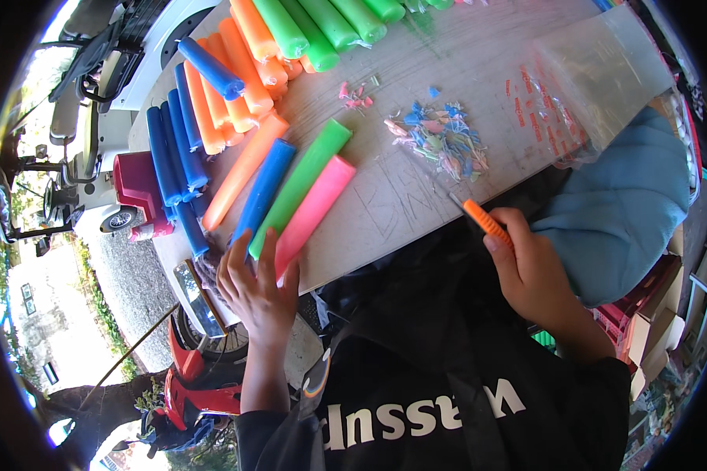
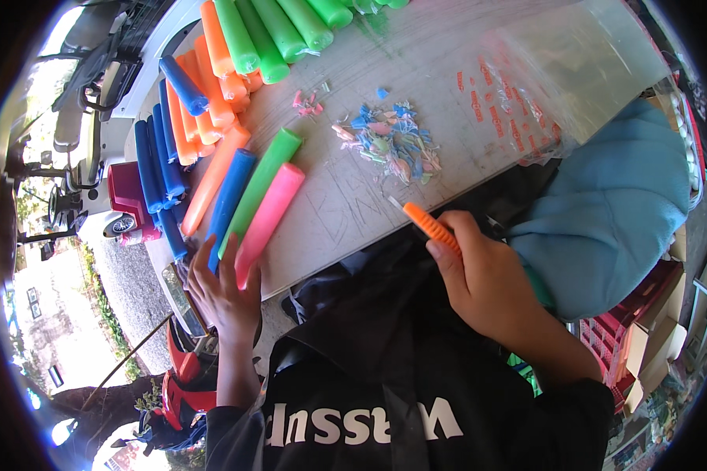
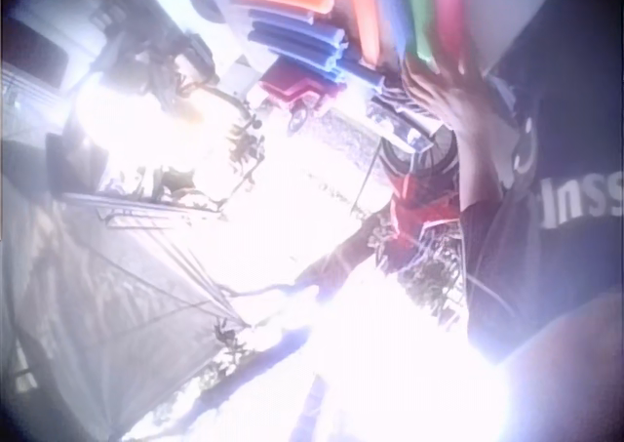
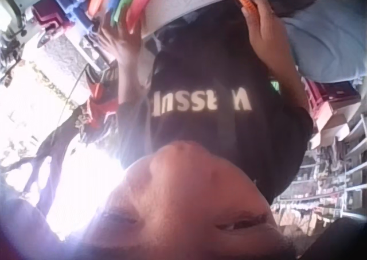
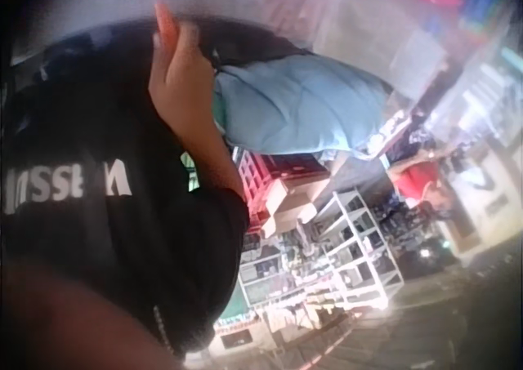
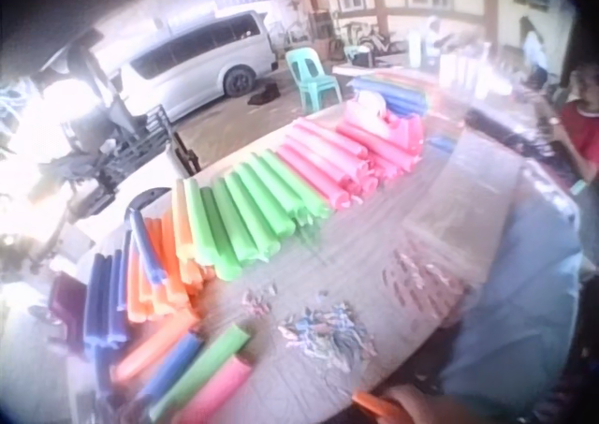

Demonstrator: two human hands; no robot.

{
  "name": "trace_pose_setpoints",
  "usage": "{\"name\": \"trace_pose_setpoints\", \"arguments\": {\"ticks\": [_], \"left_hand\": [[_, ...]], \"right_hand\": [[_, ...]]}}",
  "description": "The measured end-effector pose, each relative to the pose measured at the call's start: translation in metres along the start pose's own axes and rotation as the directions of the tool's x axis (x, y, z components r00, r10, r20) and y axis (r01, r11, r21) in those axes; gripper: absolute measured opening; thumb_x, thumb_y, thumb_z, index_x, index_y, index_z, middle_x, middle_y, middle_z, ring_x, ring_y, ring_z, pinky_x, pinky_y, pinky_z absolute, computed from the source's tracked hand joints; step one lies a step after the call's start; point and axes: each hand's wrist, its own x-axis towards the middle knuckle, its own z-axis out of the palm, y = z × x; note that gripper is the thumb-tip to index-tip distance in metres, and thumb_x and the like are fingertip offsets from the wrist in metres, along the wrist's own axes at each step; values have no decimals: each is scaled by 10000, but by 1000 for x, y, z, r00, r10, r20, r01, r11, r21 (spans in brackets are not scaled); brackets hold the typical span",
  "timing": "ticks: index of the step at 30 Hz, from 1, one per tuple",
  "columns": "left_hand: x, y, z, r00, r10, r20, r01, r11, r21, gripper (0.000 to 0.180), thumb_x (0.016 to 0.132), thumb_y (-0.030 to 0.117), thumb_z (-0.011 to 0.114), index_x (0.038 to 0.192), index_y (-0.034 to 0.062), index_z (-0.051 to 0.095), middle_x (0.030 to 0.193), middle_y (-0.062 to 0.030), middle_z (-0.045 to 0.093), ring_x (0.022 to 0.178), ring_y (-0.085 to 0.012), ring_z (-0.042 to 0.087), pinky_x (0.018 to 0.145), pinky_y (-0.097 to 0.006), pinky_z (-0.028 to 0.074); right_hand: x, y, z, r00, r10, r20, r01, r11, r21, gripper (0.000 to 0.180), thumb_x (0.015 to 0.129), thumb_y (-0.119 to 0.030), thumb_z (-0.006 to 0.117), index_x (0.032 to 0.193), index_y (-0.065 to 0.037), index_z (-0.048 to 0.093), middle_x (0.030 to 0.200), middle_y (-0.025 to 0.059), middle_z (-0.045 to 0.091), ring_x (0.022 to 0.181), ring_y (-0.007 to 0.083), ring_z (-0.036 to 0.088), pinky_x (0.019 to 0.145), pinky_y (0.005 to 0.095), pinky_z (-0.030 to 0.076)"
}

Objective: The person uses a utility knife to trim the ends of multiple colorful cylindrical candles on a table. They then gather several trimmed candles, place them into a clear plastic bag, and arrange them on the table. The person repeats the trimming process on additional candles.

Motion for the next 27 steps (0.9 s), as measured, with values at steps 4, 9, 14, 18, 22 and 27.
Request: {"name": "trace_pose_setpoints", "arguments": {"ticks": [4,9,14,18,22,27], "left_hand": [[28,-20,-1,997,-55,-46,49,990,-133,481,887,240,683,1335,106,571,1336,-158,509,1173,-345,509,998,-471,402],[60,-63,11,980,-190,62,199,950,-241,459,907,142,645,1348,77,538,1242,-182,590,1169,-356,555,970,-459,446],[73,-77,19,984,-72,161,94,987,-132,432,845,112,673,1262,67,570,1136,-165,609,1043,-370,591,879,-468,476],[65,-78,10,950,-196,242,238,958,-158,338,817,102,653,1134,43,551,1086,-176,579,966,-393,600,813,-488,482],[45,-79,-2,914,-318,251,352,930,-106,312,837,106,618,1120,45,501,1038,-192,593,882,-432,627,736,-497,497],[17,-67,-24,920,-375,118,393,872,-292,288,866,90,609,1123,34,492,917,-218,619,798,-438,651,664,-467,505]], "right_hand": [[-5,4,-8,974,-37,222,33,999,23,247,988,-254,563,1069,-22,541,714,213,617,678,435,630,560,474,462],[-3,7,-13,1000,-6,-17,5,999,-53,249,982,-255,573,1066,-21,550,709,205,618,684,417,639,566,457,464],[-6,5,-11,992,-8,124,13,999,-40,252,986,-246,567,1105,-24,552,733,201,620,660,397,635,571,419,472],[-6,5,-13,993,110,45,-117,972,204,280,986,-223,567,1194,-36,553,770,174,640,643,372,636,580,399,483],[-8,6,-17,964,145,224,-203,945,258,318,978,-179,572,1254,-25,540,838,155,650,700,359,636,640,394,500],[2,19,4,972,-233,-20,232,971,-57,300,960,-152,575,1224,-12,549,952,165,617,817,355,622,714,399,499]]}}
